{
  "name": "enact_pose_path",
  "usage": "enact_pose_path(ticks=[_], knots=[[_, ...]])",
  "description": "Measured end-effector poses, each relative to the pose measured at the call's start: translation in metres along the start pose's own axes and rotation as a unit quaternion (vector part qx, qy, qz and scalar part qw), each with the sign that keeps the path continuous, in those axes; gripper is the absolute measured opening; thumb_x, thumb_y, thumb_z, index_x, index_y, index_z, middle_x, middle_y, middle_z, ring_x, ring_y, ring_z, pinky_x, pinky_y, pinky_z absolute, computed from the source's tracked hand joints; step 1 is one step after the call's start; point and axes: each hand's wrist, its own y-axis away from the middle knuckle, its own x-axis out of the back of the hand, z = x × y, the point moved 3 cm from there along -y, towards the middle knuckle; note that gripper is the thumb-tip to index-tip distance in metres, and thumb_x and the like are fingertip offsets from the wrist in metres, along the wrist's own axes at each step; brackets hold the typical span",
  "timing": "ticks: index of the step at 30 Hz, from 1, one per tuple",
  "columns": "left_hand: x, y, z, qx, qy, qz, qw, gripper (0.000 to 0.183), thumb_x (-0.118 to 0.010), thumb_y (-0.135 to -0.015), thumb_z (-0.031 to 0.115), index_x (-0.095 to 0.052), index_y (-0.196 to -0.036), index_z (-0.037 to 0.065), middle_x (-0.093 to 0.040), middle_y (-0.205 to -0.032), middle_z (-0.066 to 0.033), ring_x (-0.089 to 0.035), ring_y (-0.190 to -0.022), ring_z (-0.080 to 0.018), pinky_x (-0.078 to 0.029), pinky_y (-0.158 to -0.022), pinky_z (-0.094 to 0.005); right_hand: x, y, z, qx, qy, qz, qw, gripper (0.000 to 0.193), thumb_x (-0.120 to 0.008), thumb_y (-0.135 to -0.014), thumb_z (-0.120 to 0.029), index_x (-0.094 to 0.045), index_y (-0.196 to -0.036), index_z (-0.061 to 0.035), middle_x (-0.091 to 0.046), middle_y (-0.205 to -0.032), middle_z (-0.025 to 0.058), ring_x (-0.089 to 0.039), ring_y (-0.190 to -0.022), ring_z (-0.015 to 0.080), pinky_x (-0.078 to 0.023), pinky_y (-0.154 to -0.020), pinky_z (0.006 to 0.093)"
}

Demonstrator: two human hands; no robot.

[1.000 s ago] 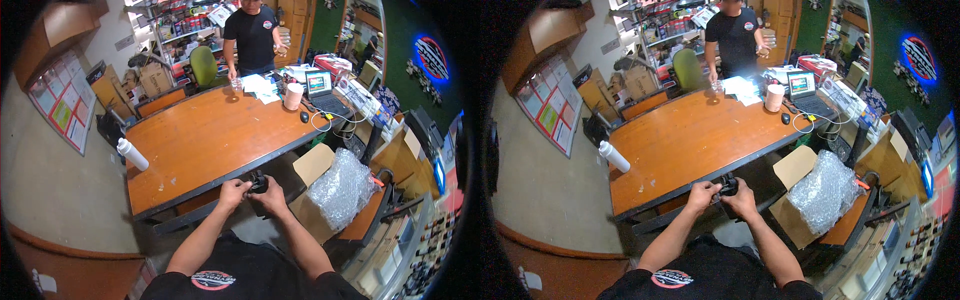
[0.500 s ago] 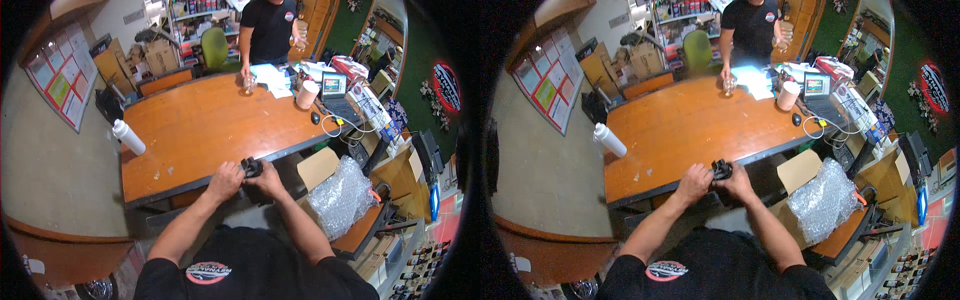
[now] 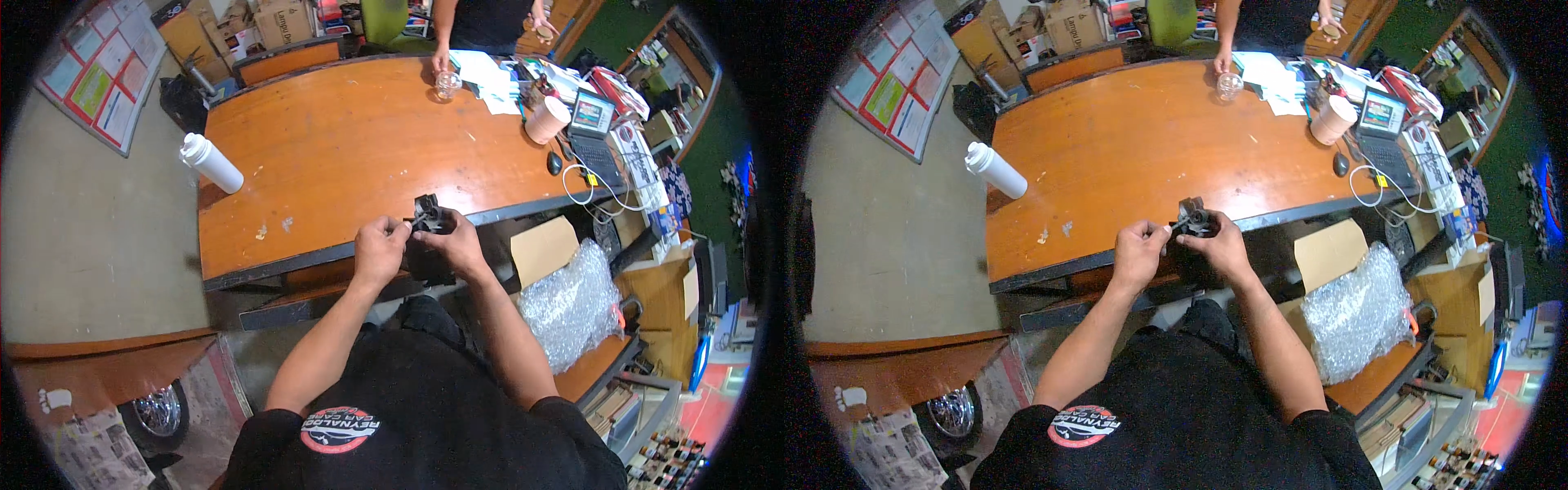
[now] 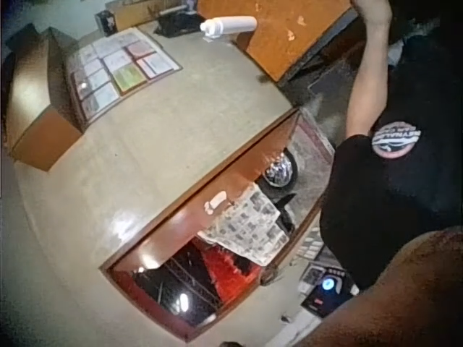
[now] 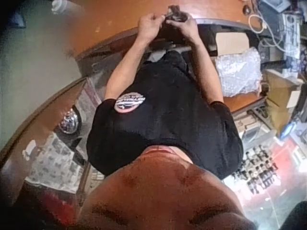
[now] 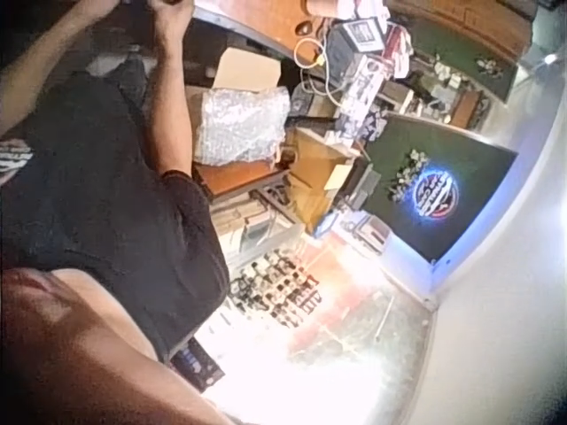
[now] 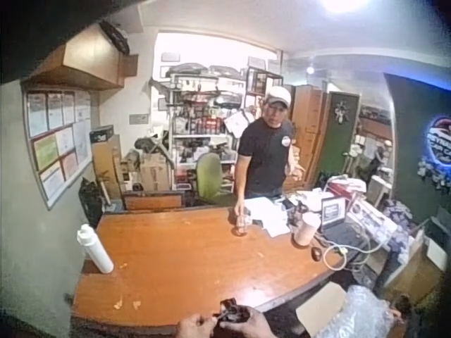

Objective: Inspecting a black plastic mechanical component and discussing it with a colleague across a counter.

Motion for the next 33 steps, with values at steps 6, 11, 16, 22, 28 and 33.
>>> enact_pose_path(ticks=[6, 11, 16, 22, 28, 33], knots=[[-0.009, 0.008, 0.043, -0.059, -0.090, 0.069, 0.992, 0.024, -0.078, -0.097, 0.022, -0.077, -0.095, -0.002, -0.076, -0.079, -0.0123, -0.072, -0.074, -0.0200, -0.056, -0.072, -0.0370, 0.019, -0.030, 0.037, -0.065, -0.156, -0.106, 0.980, 0.083, -0.100, -0.077, -0.025, -0.062, -0.142, 0.0114, -0.077, -0.119, 0.0152, -0.072, -0.109, 0.0199, -0.057, -0.099, 0.0338], [-0.040, -0.007, 0.060, -0.074, -0.214, 0.055, 0.972, 0.025, -0.077, -0.095, 0.023, -0.078, -0.099, -0.001, -0.079, -0.089, -0.0207, -0.078, -0.085, -0.0343, -0.059, -0.078, -0.0444, 0.037, -0.052, 0.027, -0.056, -0.159, -0.129, 0.977, 0.079, -0.099, -0.078, -0.018, -0.059, -0.140, 0.0122, -0.077, -0.117, 0.0139, -0.072, -0.109, 0.0176, -0.058, -0.099, 0.0323], [-0.084, -0.031, 0.059, -0.093, -0.310, 0.079, 0.943, 0.021, -0.077, -0.094, 0.021, -0.076, -0.095, -0.001, -0.077, -0.087, -0.0199, -0.075, -0.085, -0.0409, -0.058, -0.079, -0.0489, 0.050, -0.072, 0.034, -0.017, -0.180, -0.143, 0.973, 0.078, -0.099, -0.078, -0.014, -0.059, -0.140, 0.0113, -0.077, -0.115, 0.0119, -0.074, -0.105, 0.0172, -0.059, -0.097, 0.0320], [-0.100, -0.037, 0.069, -0.270, -0.431, 0.068, 0.858, 0.011, -0.075, -0.091, 0.012, -0.069, -0.087, 0.004, -0.072, -0.090, -0.0157, -0.070, -0.094, -0.0358, -0.055, -0.084, -0.0503, 0.069, -0.079, 0.033, -0.013, -0.145, -0.164, 0.976, 0.073, -0.097, -0.078, -0.015, -0.062, -0.136, 0.0108, -0.078, -0.112, 0.0125, -0.074, -0.101, 0.0170, -0.060, -0.091, 0.0327], [-0.106, -0.041, 0.082, -0.385, -0.465, 0.061, 0.795, 0.014, -0.078, -0.087, 0.012, -0.066, -0.084, 0.006, -0.067, -0.082, -0.0122, -0.065, -0.084, -0.0335, -0.053, -0.076, -0.0471, 0.072, -0.084, 0.022, 0.019, -0.122, -0.188, 0.974, 0.068, -0.095, -0.079, -0.016, -0.065, -0.134, 0.0105, -0.079, -0.112, 0.0136, -0.074, -0.100, 0.0172, -0.060, -0.090, 0.0326], [-0.107, -0.041, 0.089, -0.414, -0.462, 0.060, 0.782, 0.014, -0.077, -0.079, 0.011, -0.064, -0.080, 0.008, -0.065, -0.080, -0.0111, -0.065, -0.084, -0.0312, -0.052, -0.075, -0.0459, 0.083, -0.079, 0.008, -0.007, -0.131, -0.174, 0.976, 0.067, -0.095, -0.079, -0.016, -0.066, -0.133, 0.0102, -0.079, -0.111, 0.0136, -0.074, -0.101, 0.0174, -0.060, -0.092, 0.0335]])
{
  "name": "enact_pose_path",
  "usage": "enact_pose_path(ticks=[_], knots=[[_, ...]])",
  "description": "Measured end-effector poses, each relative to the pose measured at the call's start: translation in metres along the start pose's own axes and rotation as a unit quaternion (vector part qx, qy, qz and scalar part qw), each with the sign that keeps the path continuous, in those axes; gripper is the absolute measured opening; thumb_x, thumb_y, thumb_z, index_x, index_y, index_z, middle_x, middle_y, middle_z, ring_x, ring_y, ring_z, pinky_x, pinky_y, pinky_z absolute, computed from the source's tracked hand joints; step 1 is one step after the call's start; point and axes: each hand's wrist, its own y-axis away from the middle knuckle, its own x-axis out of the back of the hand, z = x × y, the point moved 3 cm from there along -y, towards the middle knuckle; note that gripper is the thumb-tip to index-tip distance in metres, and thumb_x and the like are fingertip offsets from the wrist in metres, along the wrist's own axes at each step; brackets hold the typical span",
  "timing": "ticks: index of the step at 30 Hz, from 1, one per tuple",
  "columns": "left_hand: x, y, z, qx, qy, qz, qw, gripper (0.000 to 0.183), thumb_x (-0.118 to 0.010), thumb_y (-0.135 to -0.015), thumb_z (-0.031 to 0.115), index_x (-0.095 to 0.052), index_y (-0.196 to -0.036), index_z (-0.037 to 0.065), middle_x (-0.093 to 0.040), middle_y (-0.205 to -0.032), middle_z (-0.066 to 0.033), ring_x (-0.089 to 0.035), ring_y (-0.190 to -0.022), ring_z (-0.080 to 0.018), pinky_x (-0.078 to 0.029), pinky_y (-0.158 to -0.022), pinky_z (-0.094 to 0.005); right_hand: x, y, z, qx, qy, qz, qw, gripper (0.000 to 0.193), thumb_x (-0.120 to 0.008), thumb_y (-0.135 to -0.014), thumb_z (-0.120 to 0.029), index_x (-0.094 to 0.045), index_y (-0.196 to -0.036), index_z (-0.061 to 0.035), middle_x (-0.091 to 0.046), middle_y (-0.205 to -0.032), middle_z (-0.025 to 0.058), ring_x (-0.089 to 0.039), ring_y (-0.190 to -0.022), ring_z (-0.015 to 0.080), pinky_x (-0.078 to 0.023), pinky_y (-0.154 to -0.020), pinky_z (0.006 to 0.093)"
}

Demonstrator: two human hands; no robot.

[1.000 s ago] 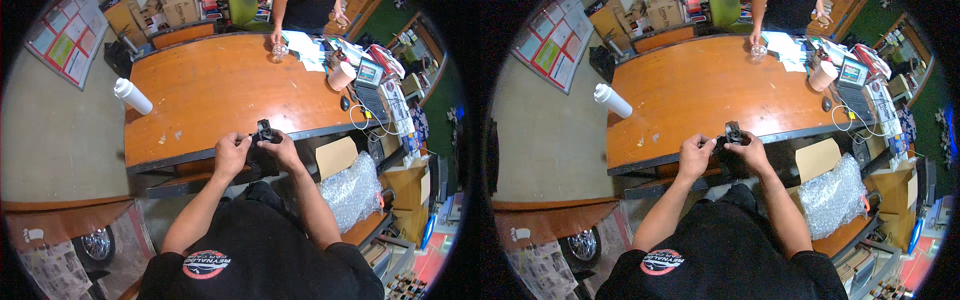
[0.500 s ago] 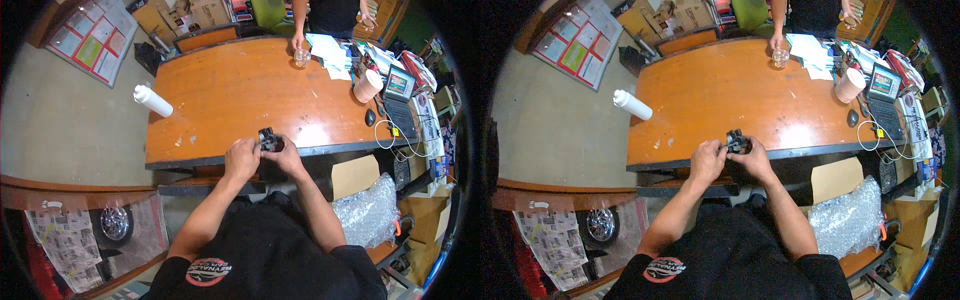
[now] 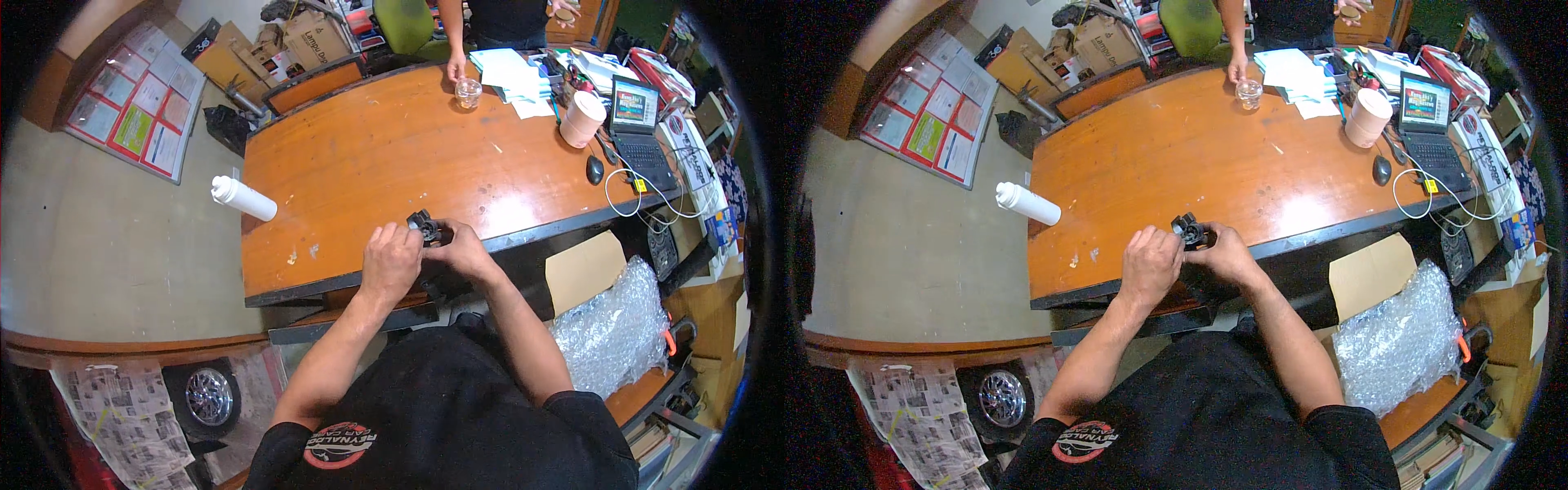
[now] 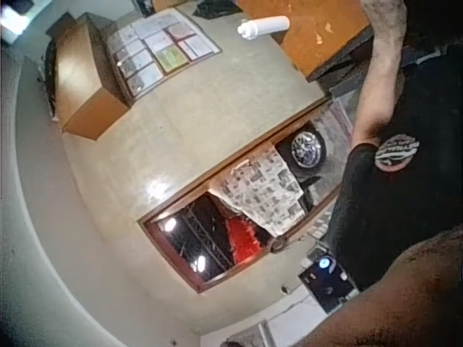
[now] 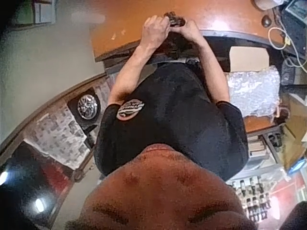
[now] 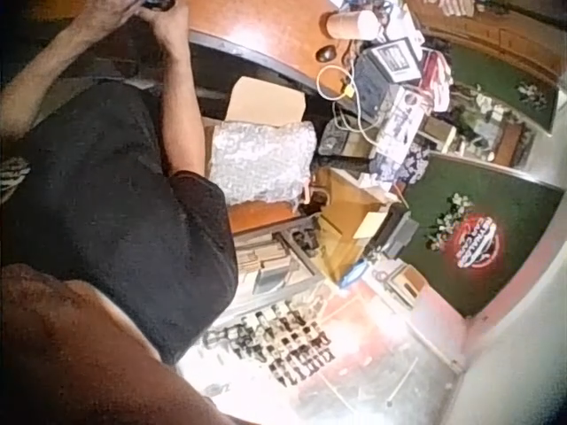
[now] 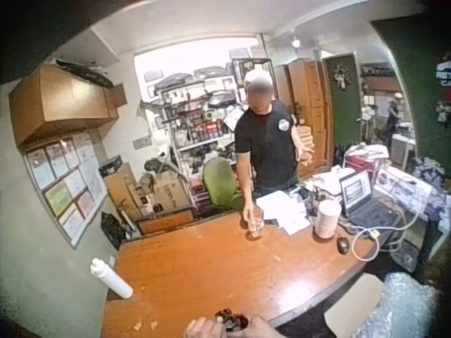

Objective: Inspecting a black plastic mechanical component and discussing it with a colleague across a counter.

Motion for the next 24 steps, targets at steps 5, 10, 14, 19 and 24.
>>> enact_pose_path(ticks=[5, 10, 14, 19, 24], knots=[[-0.002, -0.005, 0.006, -0.023, -0.004, -0.012, 1.000, 0.013, -0.077, -0.079, 0.011, -0.064, -0.082, 0.008, -0.066, -0.082, -0.0104, -0.065, -0.086, -0.0305, -0.052, -0.076, -0.0456, 0.009, -0.002, 0.015, 0.024, -0.010, 0.009, 1.000, 0.062, -0.095, -0.079, -0.016, -0.069, -0.129, 0.0094, -0.080, -0.110, 0.0136, -0.074, -0.102, 0.0179, -0.060, -0.093, 0.0344], [-0.015, -0.005, 0.001, -0.078, -0.013, -0.045, 0.996, 0.013, -0.077, -0.079, 0.014, -0.066, -0.084, 0.008, -0.067, -0.084, -0.0102, -0.065, -0.088, -0.0303, -0.052, -0.076, -0.0454, 0.012, 0.004, 0.011, 0.014, 0.034, -0.009, 0.999, 0.066, -0.093, -0.079, -0.013, -0.068, -0.136, 0.0069, -0.077, -0.114, 0.0106, -0.071, -0.107, 0.0164, -0.057, -0.098, 0.0333], [-0.029, -0.010, 0.001, 0.014, 0.022, -0.044, 0.999, 0.012, -0.076, -0.091, 0.016, -0.068, -0.090, 0.006, -0.068, -0.085, -0.0146, -0.068, -0.089, -0.0352, -0.054, -0.079, -0.0491, 0.017, -0.004, 0.024, 0.066, 0.048, -0.008, 0.997, 0.071, -0.097, -0.075, -0.022, -0.067, -0.131, 0.0096, -0.079, -0.112, 0.0182, -0.076, -0.105, 0.0227, -0.060, -0.095, 0.0365], [-0.070, 0.012, -0.009, 0.340, 0.122, -0.045, 0.932, 0.021, -0.070, -0.101, 0.023, -0.074, -0.097, 0.003, -0.074, -0.085, -0.0210, -0.070, -0.078, -0.0434, -0.055, -0.075, -0.0556, 0.018, -0.014, 0.024, 0.075, 0.105, 0.043, 0.991, 0.093, -0.099, -0.071, -0.023, -0.056, -0.147, 0.0112, -0.076, -0.123, 0.0271, -0.076, -0.114, 0.0319, -0.060, -0.100, 0.0401], [-0.115, 0.024, -0.042, 0.531, 0.456, -0.035, 0.714, 0.020, -0.069, -0.107, 0.018, -0.075, -0.100, 0.000, -0.072, -0.081, -0.0065, -0.065, -0.069, -0.0134, -0.053, -0.064, -0.0303, 0.020, -0.026, 0.028, 0.055, 0.197, 0.070, 0.976, 0.111, -0.098, -0.071, -0.019, -0.039, -0.161, 0.0082, -0.073, -0.128, 0.0329, -0.073, -0.120, 0.0423, -0.058, -0.106, 0.0477]])
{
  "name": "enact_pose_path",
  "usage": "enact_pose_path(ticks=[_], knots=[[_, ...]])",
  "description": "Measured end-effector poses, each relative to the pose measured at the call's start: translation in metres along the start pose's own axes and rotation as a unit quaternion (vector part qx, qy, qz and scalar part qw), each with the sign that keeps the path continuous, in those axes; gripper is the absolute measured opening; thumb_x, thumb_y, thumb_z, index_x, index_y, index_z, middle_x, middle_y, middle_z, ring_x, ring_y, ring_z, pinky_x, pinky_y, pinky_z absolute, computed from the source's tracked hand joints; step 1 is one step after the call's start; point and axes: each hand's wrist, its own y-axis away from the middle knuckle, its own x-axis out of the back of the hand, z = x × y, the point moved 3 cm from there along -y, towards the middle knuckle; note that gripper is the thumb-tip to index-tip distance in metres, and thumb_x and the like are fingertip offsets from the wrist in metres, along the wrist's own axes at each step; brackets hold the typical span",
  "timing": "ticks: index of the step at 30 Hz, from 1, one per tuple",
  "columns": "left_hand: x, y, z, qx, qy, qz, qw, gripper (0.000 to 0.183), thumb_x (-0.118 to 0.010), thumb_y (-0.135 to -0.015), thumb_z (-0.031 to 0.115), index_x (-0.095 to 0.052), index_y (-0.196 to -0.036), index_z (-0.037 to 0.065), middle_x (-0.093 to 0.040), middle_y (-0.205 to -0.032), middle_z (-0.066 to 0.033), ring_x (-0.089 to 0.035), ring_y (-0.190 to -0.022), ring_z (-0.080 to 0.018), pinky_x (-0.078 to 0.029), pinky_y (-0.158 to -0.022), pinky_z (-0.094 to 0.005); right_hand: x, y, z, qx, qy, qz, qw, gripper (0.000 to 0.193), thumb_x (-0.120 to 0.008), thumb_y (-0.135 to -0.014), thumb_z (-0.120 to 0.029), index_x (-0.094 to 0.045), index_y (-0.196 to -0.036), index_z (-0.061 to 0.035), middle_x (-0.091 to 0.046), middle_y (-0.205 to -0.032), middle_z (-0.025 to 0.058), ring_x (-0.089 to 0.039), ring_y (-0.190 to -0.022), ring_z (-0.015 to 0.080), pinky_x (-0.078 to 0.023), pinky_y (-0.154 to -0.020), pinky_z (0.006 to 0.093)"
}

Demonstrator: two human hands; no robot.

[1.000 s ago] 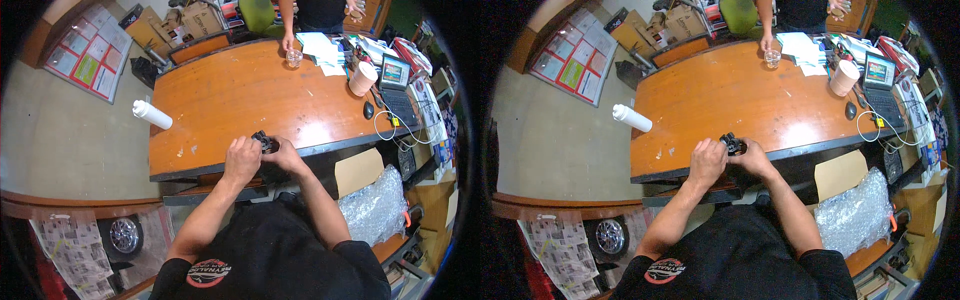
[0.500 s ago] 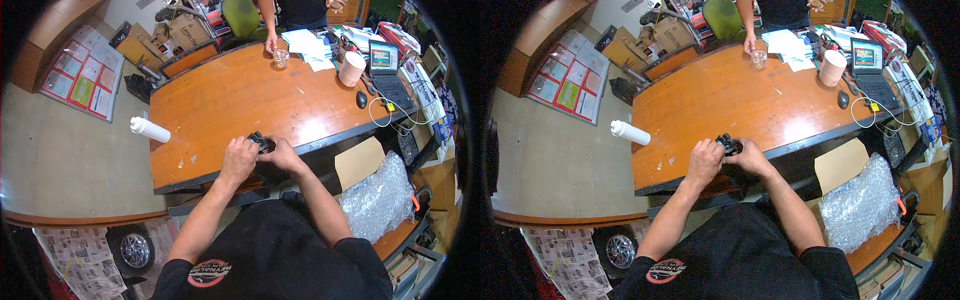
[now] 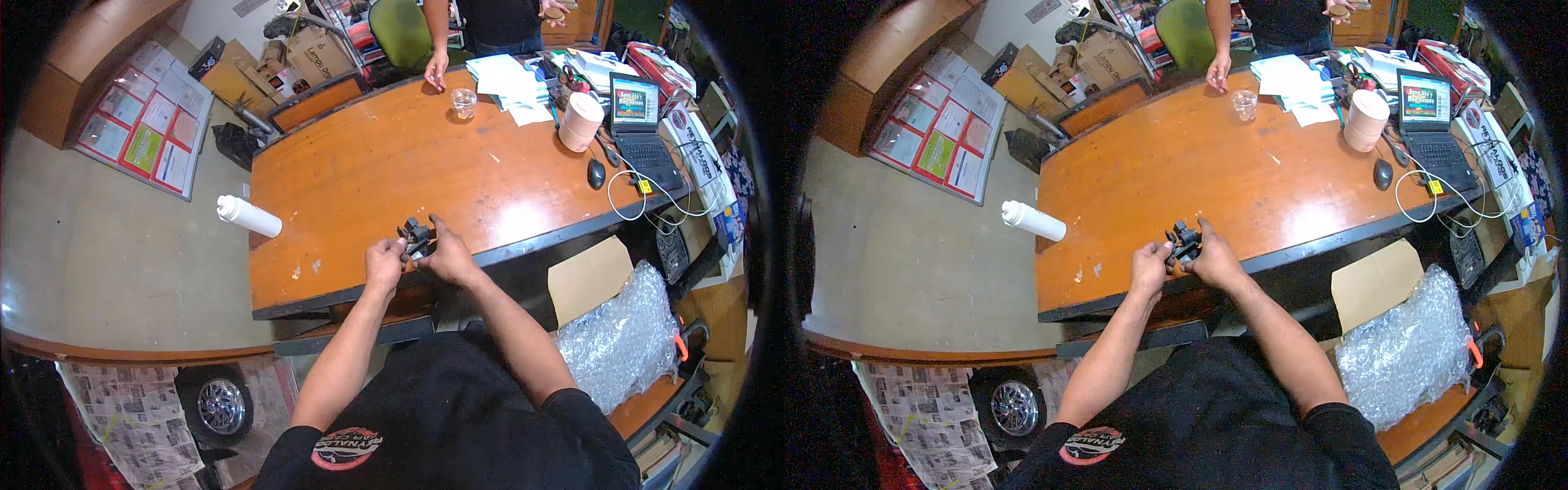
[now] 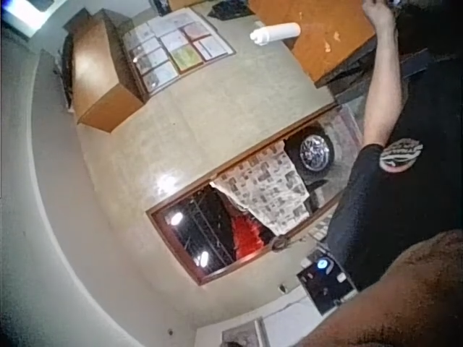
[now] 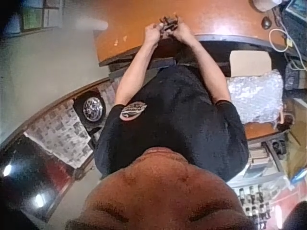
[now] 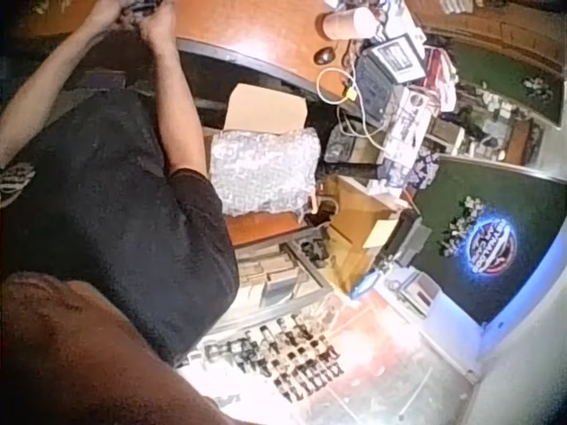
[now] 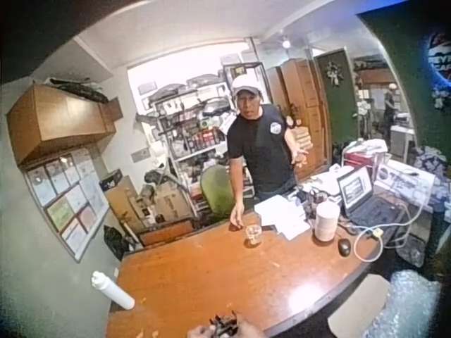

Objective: Inspecting a black plastic mechanical component and discussing it with a colleague across a counter.

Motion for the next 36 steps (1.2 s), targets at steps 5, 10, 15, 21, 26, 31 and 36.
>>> enact_pose_path(ticks=[5, 10, 15, 21, 26, 31, 36], knots=[[-0.002, -0.019, -0.012, -0.091, -0.069, 0.017, 0.993, 0.017, -0.074, -0.104, 0.013, -0.075, -0.104, -0.003, -0.074, -0.084, -0.0075, -0.066, -0.072, -0.0127, -0.054, -0.066, -0.0298, -0.006, -0.027, 0.023, -0.007, 0.004, 0.037, 0.999, 0.094, -0.090, -0.075, -0.012, -0.047, -0.157, 0.0051, -0.074, -0.124, 0.0318, -0.074, -0.117, 0.0430, -0.057, -0.105, 0.0492], [-0.027, -0.023, 0.010, -0.128, -0.145, 0.000, 0.981, 0.019, -0.076, -0.103, 0.012, -0.075, -0.108, -0.006, -0.077, -0.087, -0.0075, -0.069, -0.077, -0.0125, -0.056, -0.069, -0.0279, -0.008, -0.055, 0.070, 0.057, -0.074, 0.072, 0.993, 0.053, -0.080, -0.079, -0.008, -0.072, -0.131, 0.0036, -0.074, -0.125, 0.0272, -0.072, -0.118, 0.0436, -0.057, -0.104, 0.0491], [-0.018, -0.040, 0.002, -0.019, 0.075, -0.029, 0.997, 0.017, -0.068, -0.106, 0.006, -0.070, -0.114, -0.009, -0.076, -0.098, -0.0118, -0.073, -0.082, -0.0222, -0.063, -0.079, -0.0358, 0.006, -0.055, 0.052, 0.063, -0.071, 0.055, 0.994, 0.051, -0.085, -0.079, -0.012, -0.075, -0.128, -0.0028, -0.073, -0.127, 0.0255, -0.070, -0.121, 0.0413, -0.056, -0.106, 0.0462], [-0.050, -0.029, 0.033, 0.015, 0.186, -0.106, 0.977, 0.018, -0.068, -0.106, 0.007, -0.069, -0.115, -0.008, -0.074, -0.101, -0.0131, -0.073, -0.091, -0.0235, -0.063, -0.085, -0.0382, 0.028, -0.072, 0.084, 0.111, -0.276, -0.012, 0.955, 0.057, -0.092, -0.079, -0.012, -0.070, -0.131, -0.0056, -0.070, -0.133, 0.0187, -0.067, -0.127, 0.0307, -0.054, -0.111, 0.0427], [-0.039, -0.021, 0.066, -0.149, -0.105, -0.065, 0.981, 0.020, -0.082, -0.096, 0.014, -0.078, -0.100, -0.005, -0.078, -0.091, -0.0086, -0.072, -0.085, -0.0166, -0.060, -0.080, -0.0355, 0.031, -0.059, 0.081, 0.036, -0.300, -0.077, 0.950, 0.066, -0.091, -0.087, -0.009, -0.058, -0.143, 0.0013, -0.074, -0.125, 0.0116, -0.071, -0.115, 0.0208, -0.060, -0.101, 0.0367], [-0.038, -0.003, 0.101, -0.216, -0.260, -0.111, 0.935, 0.017, -0.081, -0.094, 0.013, -0.082, -0.103, -0.001, -0.081, -0.091, -0.0119, -0.074, -0.086, -0.0163, -0.058, -0.078, -0.0339, 0.052, -0.039, 0.054, -0.015, -0.394, -0.136, 0.909, 0.072, -0.083, -0.091, 0.003, -0.049, -0.154, 0.0039, -0.074, -0.129, 0.0124, -0.072, -0.119, 0.0187, -0.060, -0.102, 0.0343], [-0.049, 0.018, 0.134, -0.437, -0.423, -0.103, 0.787, 0.012, -0.081, -0.090, 0.018, -0.079, -0.095, 0.007, -0.078, -0.097, -0.0142, -0.073, -0.098, -0.0337, -0.056, -0.091, -0.0460, 0.070, -0.030, 0.051, -0.042, -0.369, -0.154, 0.916, 0.058, -0.082, -0.094, -0.006, -0.058, -0.147, -0.0015, -0.076, -0.113, 0.0055, -0.072, -0.103, 0.0124, -0.060, -0.087, 0.0287]])
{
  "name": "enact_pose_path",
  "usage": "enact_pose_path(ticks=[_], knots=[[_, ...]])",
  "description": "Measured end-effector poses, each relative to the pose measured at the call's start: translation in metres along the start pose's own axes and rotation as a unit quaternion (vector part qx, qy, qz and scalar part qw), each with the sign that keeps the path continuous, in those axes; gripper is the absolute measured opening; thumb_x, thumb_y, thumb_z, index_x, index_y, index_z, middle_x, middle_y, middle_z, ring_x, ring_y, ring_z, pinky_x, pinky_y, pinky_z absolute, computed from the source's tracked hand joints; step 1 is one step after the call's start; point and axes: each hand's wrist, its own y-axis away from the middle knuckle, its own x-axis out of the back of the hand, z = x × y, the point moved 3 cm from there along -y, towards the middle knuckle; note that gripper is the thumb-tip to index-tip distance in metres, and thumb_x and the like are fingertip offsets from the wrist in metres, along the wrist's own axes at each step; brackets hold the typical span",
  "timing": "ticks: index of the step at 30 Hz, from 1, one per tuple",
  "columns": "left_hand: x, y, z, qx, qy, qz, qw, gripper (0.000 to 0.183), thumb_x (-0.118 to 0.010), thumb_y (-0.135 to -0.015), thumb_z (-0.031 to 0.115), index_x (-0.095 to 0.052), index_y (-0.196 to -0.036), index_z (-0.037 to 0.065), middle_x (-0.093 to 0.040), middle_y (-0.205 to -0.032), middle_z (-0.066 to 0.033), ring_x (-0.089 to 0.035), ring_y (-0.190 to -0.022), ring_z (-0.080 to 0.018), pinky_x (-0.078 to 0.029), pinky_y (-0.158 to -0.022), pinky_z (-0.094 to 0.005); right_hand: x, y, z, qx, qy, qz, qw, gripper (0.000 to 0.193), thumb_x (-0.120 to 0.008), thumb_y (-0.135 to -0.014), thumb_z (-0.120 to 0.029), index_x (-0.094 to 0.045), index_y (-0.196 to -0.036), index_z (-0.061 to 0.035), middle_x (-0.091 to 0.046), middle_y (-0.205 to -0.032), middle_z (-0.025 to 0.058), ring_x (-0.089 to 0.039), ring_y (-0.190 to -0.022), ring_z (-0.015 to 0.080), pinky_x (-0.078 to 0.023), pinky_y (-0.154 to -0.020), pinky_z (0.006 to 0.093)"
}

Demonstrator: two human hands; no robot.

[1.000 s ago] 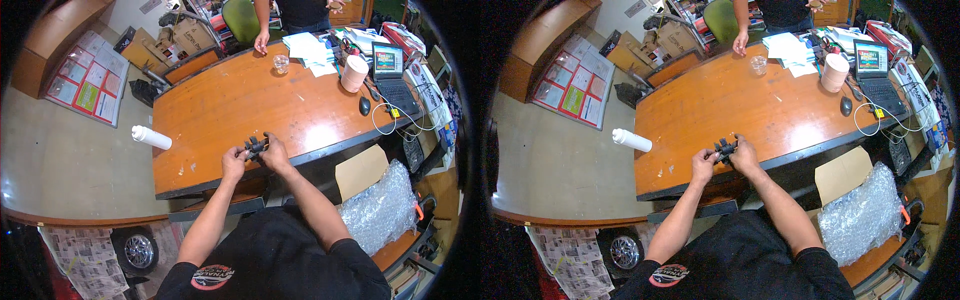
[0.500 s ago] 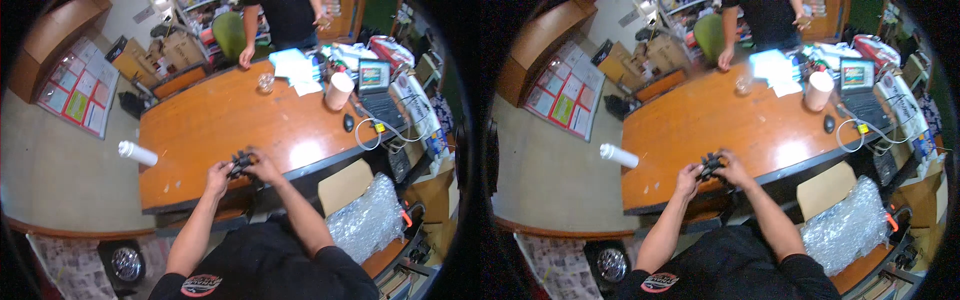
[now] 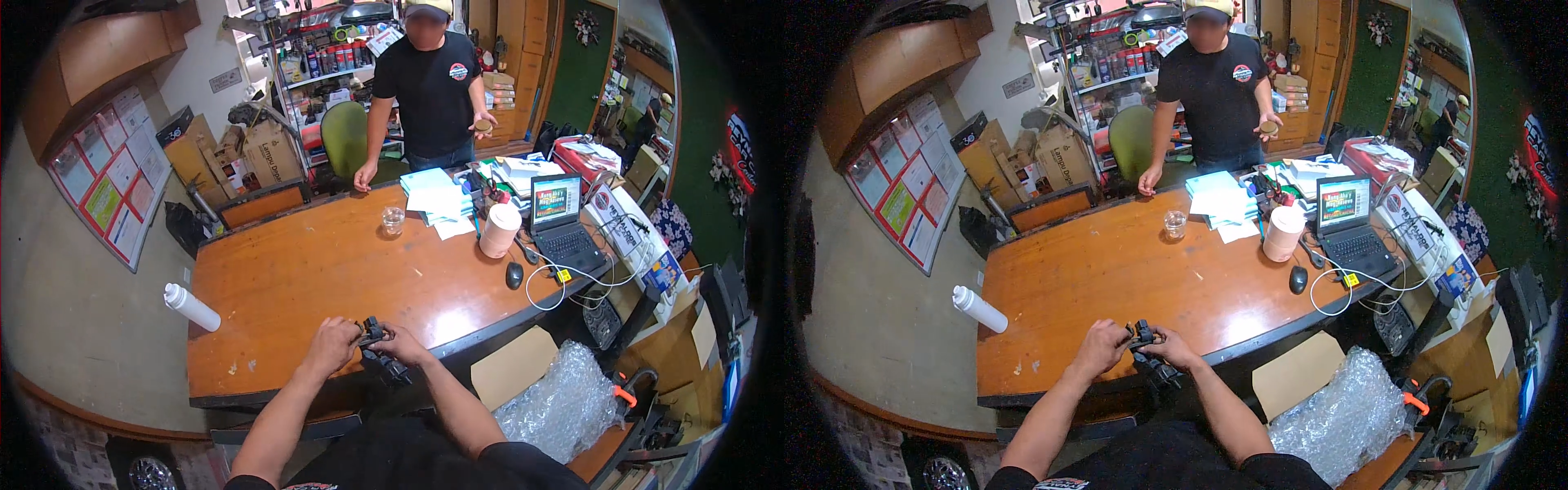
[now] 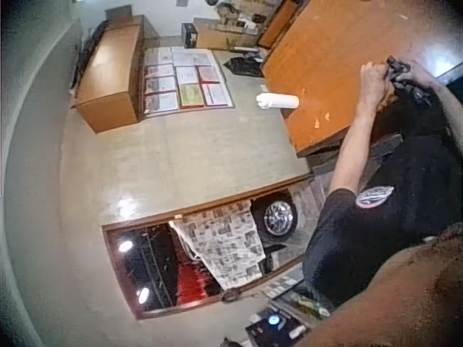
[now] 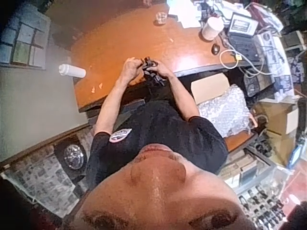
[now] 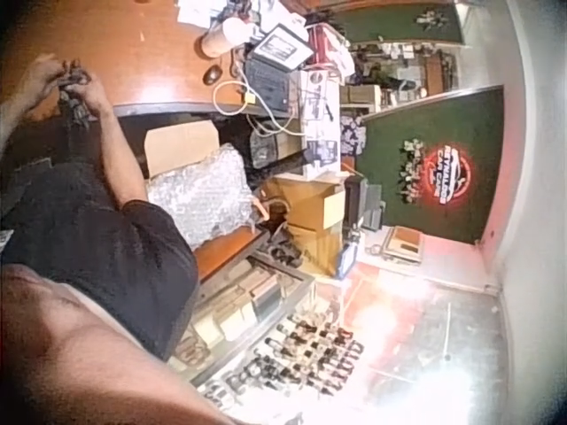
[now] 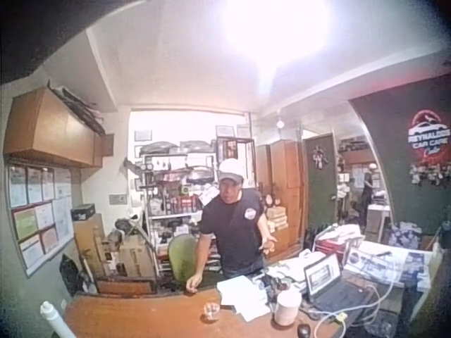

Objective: Inspecting a black plastic mechanical component and discussing it with a colleague across a counter.

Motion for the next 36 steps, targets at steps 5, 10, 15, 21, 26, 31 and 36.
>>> enact_pose_path(ticks=[5, 10, 15, 21, 26, 31, 36], knots=[[-0.007, 0.005, 0.011, -0.103, -0.110, 0.029, 0.988, 0.013, -0.078, -0.092, 0.020, -0.077, -0.092, 0.007, -0.072, -0.089, -0.0157, -0.070, -0.096, -0.0367, -0.055, -0.090, -0.0497, 0.011, 0.002, 0.006, 0.008, 0.028, -0.011, 1.000, 0.048, -0.084, -0.095, -0.014, -0.067, -0.139, -0.0032, -0.076, -0.113, 0.0025, -0.071, -0.102, 0.0117, -0.057, -0.092, 0.0298], [-0.032, 0.022, -0.001, 0.025, 0.054, 0.073, 0.996, 0.017, -0.080, -0.093, 0.023, -0.078, -0.094, 0.007, -0.073, -0.089, -0.0142, -0.069, -0.092, -0.0362, -0.055, -0.082, -0.0492, 0.014, 0.009, 0.017, 0.003, 0.042, -0.006, 0.999, 0.045, -0.084, -0.095, -0.016, -0.070, -0.136, -0.0031, -0.076, -0.115, 0.0022, -0.071, -0.103, 0.0121, -0.057, -0.095, 0.0301], [-0.040, 0.032, -0.004, 0.065, 0.088, 0.058, 0.992, 0.017, -0.078, -0.095, 0.024, -0.078, -0.095, 0.007, -0.076, -0.092, -0.0141, -0.070, -0.095, -0.0376, -0.055, -0.085, -0.0497, 0.011, 0.013, 0.029, -0.006, 0.061, -0.002, 0.998, 0.044, -0.085, -0.095, -0.019, -0.072, -0.135, -0.0052, -0.077, -0.115, 0.0022, -0.071, -0.102, 0.0126, -0.057, -0.094, 0.0305], [-0.036, 0.037, -0.002, 0.077, 0.095, 0.061, 0.991, 0.020, -0.078, -0.096, 0.027, -0.080, -0.096, 0.007, -0.075, -0.089, -0.0143, -0.071, -0.091, -0.0373, -0.056, -0.081, -0.0494, 0.008, 0.013, 0.027, -0.007, 0.042, -0.020, 0.999, 0.044, -0.085, -0.094, -0.019, -0.073, -0.134, -0.0060, -0.077, -0.116, 0.0020, -0.071, -0.103, 0.0122, -0.057, -0.094, 0.0306], [-0.035, 0.039, 0.001, 0.089, 0.095, 0.060, 0.990, 0.022, -0.077, -0.097, 0.029, -0.080, -0.098, 0.007, -0.077, -0.091, -0.0145, -0.071, -0.091, -0.0373, -0.056, -0.082, -0.0488, 0.009, 0.013, 0.028, 0.006, 0.068, -0.016, 0.998, 0.044, -0.085, -0.094, -0.018, -0.073, -0.135, -0.0052, -0.077, -0.116, 0.0022, -0.071, -0.103, 0.0121, -0.057, -0.095, 0.0309], [-0.035, 0.042, 0.003, 0.098, 0.106, 0.060, 0.988, 0.021, -0.077, -0.097, 0.028, -0.081, -0.099, 0.007, -0.077, -0.091, -0.0149, -0.071, -0.092, -0.0378, -0.056, -0.082, -0.0490, 0.009, 0.015, 0.030, 0.001, 0.054, -0.026, 0.998, 0.044, -0.084, -0.095, -0.016, -0.072, -0.136, -0.0049, -0.077, -0.117, 0.0023, -0.071, -0.104, 0.0120, -0.057, -0.096, 0.0308], [-0.041, 0.041, 0.005, 0.111, 0.130, 0.048, 0.984, 0.021, -0.077, -0.097, 0.027, -0.081, -0.100, 0.007, -0.076, -0.091, -0.0165, -0.071, -0.091, -0.0387, -0.056, -0.082, -0.0498, 0.017, 0.014, 0.039, -0.010, 0.066, -0.012, 0.998, 0.043, -0.083, -0.096, -0.015, -0.072, -0.136, -0.0051, -0.077, -0.118, 0.0024, -0.071, -0.106, 0.0125, -0.056, -0.097, 0.0313]])
